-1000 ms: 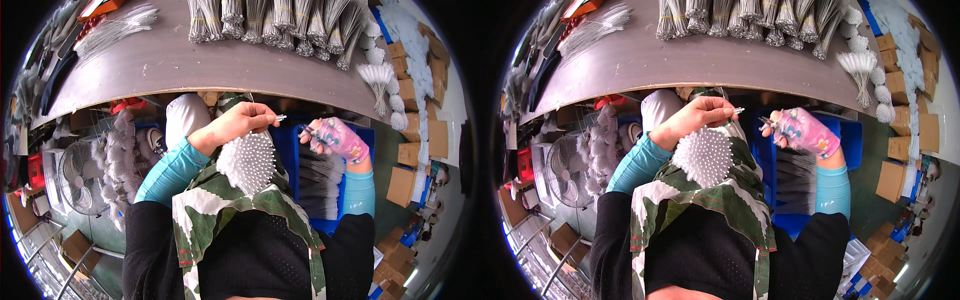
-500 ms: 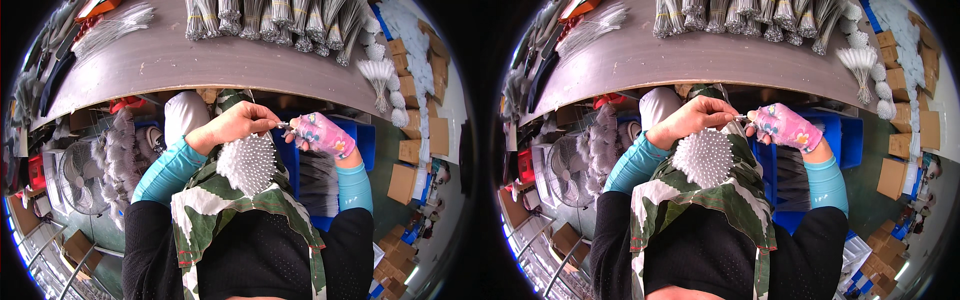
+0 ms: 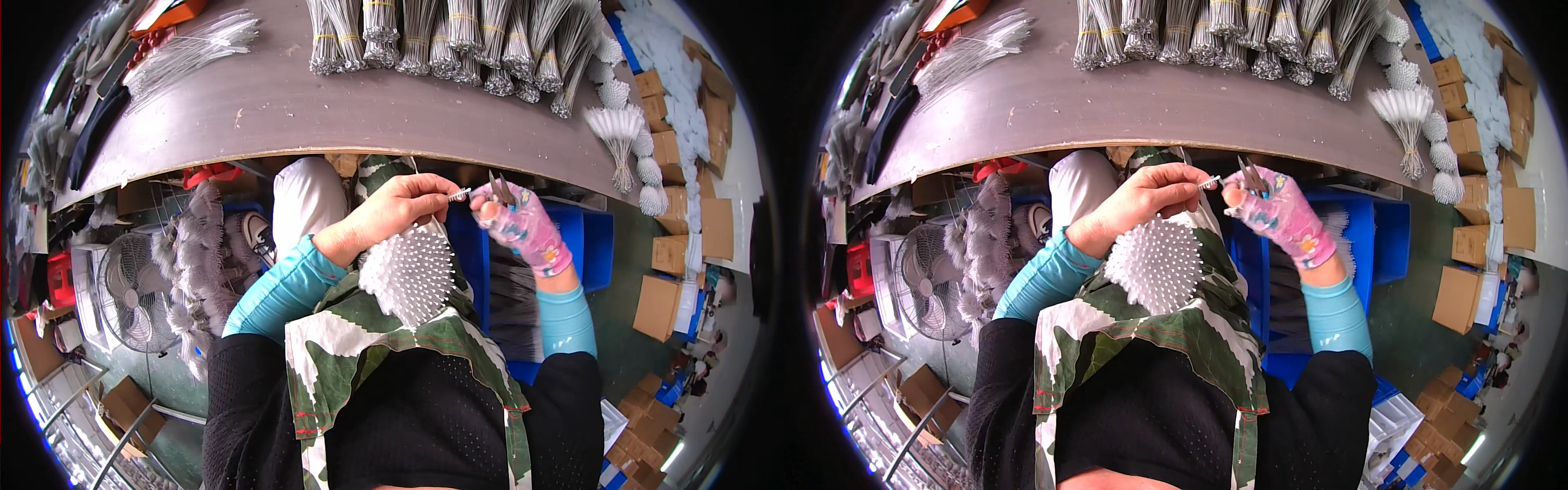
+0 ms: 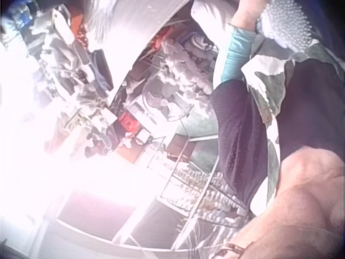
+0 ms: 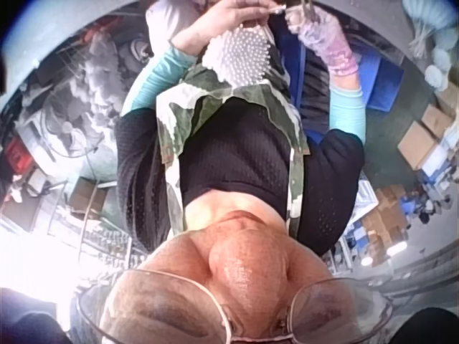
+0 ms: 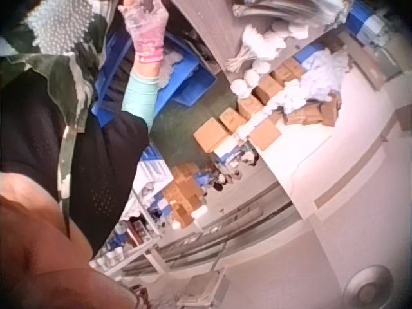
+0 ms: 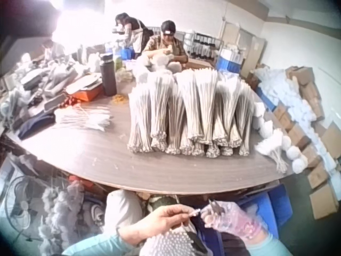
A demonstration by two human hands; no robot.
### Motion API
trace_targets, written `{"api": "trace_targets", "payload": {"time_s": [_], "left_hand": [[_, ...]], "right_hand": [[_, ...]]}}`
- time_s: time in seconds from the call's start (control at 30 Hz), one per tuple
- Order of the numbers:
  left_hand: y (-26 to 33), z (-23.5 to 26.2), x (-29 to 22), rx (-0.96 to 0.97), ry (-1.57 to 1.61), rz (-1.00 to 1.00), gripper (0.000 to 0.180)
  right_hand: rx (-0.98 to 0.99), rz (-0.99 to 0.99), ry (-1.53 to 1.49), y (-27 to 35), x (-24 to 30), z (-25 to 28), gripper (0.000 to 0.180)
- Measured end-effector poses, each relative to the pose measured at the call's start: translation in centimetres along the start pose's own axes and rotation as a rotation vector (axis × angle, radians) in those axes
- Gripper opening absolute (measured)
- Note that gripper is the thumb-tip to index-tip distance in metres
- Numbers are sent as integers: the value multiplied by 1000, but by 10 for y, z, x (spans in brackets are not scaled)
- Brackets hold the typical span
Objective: Assembling plastic badminton shuttlecocks by inserting synthetic feathers into the base and finishing the product.
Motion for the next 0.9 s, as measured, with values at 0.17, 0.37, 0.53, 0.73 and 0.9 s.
{"api": "trace_targets", "payload": {"time_s": [0.17, 0.37, 0.53, 0.73, 0.9], "left_hand": [[3, -5, -8, -98, -87, -87, 22], [6, -3, -5, -119, -1, -110, 22], [6, -10, -5, -171, -74, -164, 20], [11, -10, -7, -216, -100, -146, 18], [9, -10, -12, -137, 149, -21, 19]], "right_hand": [[-231, 145, 29, -8, -18, -34, 18], [-437, 132, -32, -14, -22, -50, 6], [-488, 264, -97, -19, -36, -53, 1], [-480, -2, 634, -10, -116, -7, 13], [-648, 242, 740, 13, -161, 22, 11]]}}
Point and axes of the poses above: each hand's wrist, its own y-axis away from the middle knuckle, its own z-axis out of the back of the hand, x = y × z, the point moved 1 cm from there along -y, towards the middle knuckle, and after that the axes turned 4 degrees about -y, right-handed, at the moved point
